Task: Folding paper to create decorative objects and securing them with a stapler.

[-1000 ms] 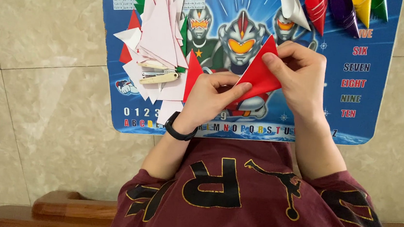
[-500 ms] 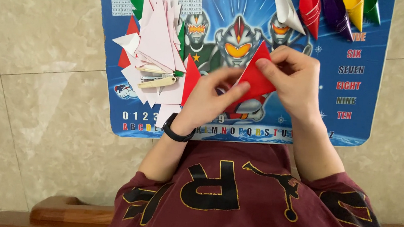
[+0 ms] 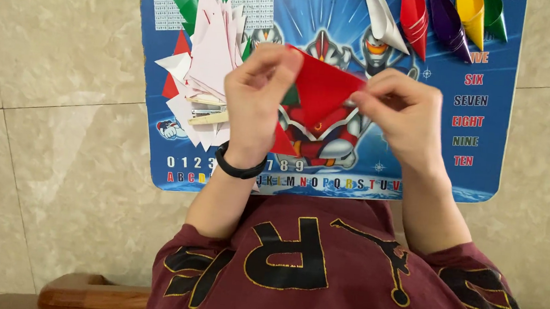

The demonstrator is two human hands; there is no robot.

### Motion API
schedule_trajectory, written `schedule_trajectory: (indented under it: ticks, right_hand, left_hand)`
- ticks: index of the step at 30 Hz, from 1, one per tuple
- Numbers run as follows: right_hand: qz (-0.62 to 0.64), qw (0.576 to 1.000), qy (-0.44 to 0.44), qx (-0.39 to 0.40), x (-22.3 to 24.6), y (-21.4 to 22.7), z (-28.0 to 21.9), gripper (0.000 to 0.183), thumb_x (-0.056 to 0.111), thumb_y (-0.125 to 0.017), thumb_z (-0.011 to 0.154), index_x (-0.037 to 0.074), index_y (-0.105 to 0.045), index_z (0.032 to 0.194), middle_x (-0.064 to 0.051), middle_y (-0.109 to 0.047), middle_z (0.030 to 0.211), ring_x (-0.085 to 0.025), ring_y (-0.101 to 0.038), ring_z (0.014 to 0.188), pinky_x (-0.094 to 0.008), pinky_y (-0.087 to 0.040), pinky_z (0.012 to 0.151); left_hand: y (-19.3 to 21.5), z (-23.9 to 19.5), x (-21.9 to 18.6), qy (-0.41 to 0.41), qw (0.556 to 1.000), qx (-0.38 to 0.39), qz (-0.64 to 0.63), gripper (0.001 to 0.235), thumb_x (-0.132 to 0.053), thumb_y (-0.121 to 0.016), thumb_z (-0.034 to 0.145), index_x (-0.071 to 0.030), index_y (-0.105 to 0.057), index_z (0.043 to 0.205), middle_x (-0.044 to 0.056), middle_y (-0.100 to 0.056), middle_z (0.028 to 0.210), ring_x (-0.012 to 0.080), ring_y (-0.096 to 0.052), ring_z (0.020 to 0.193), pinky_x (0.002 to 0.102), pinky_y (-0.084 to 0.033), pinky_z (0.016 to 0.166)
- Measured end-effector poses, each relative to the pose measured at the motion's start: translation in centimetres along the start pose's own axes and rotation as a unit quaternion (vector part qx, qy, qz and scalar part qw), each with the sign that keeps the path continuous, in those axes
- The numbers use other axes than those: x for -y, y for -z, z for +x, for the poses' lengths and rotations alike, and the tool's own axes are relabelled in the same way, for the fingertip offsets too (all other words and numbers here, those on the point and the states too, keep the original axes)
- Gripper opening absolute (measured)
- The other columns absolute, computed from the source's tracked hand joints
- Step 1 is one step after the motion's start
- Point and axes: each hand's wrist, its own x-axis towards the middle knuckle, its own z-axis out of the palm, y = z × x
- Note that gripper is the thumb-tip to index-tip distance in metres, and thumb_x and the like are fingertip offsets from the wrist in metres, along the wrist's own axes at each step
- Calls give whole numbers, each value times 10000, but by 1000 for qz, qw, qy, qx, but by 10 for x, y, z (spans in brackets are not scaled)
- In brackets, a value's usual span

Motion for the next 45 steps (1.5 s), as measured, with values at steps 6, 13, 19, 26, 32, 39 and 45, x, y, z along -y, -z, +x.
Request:
schedule_trajectory:
  ticks: [6, 13, 19, 26, 32, 39, 45]
  right_hand:
    - [131, 990, 49, -1, -25, 7, -9, 276, 75, -784, 994, -40, -633, 1195, -87, -631, 1164, -149, -639, 1083, -256, -548, 925]
    - [179, 967, 147, 105, 7, -20, 14, 753, 313, -879, 985, 43, -432, 1528, -101, -537, 1517, -166, -527, 1444, -297, -465, 1242]
    - [258, 962, 70, 60, -29, -7, 5, 195, 120, -772, 1056, -40, -726, 1157, -177, -748, 1111, -212, -715, 1014, -335, -601, 947]
    - [38, 997, 73, -11, 0, -11, -2, 106, 32, -721, 1039, -64, -756, 1067, -124, -749, 1088, -134, -673, 927, -264, -541, 819]
    - [-197, 953, 225, 36, 25, -13, -4, 118, -13, -783, 908, -14, -756, 1024, -96, -747, 1074, -205, -714, 1044, -330, -554, 953]
    - [-363, 870, 324, 80, 40, -12, -4, 189, 18, -805, 838, 28, -752, 1020, -82, -740, 1081, -239, -689, 1122, -467, -444, 1115]
    - [-382, 864, 311, 105, 39, -14, -3, 164, 97, -820, 896, 68, -777, 1052, -53, -755, 1067, -210, -682, 1094, -468, -437, 1100]
  left_hand:
    - [-1, -4, -6, 11, 994, -63, -87, 141, -105, -675, 1067, 28, -715, 1042, -4, -651, 989, 67, -551, 918, 225, -442, 855]
    - [-8, -16, -11, 112, 983, 31, -139, 194, -136, -666, 1094, 49, -722, 1080, 54, -706, 1003, 89, -620, 897, 262, -511, 830]
    - [-1, -19, -3, 155, 955, 26, -250, 219, -164, -672, 1059, 38, -692, 1141, 102, -738, 1056, 169, -704, 957, 337, -579, 877]
    - [-7, -22, -3, 63, 987, -48, -137, 214, -161, -675, 1084, 12, -693, 1209, 77, -701, 1154, 155, -628, 1053, 317, -510, 973]
    - [-24, -22, -47, -279, 868, 8, 410, 368, -199, -816, 883, -78, -656, 1192, 74, -573, 1259, 273, -501, 1252, 460, -338, 1154]
    - [-10, -27, -44, -329, 799, 141, 483, 235, -156, -865, 916, -145, -704, 1088, -32, -660, 1187, 226, -609, 1235, 502, -326, 1248]
    - [-11, -29, -31, -302, 828, 113, 458, 155, -114, -756, 968, -93, -639, 1068, 42, -645, 1100, 263, -623, 1175, 527, -348, 1207]
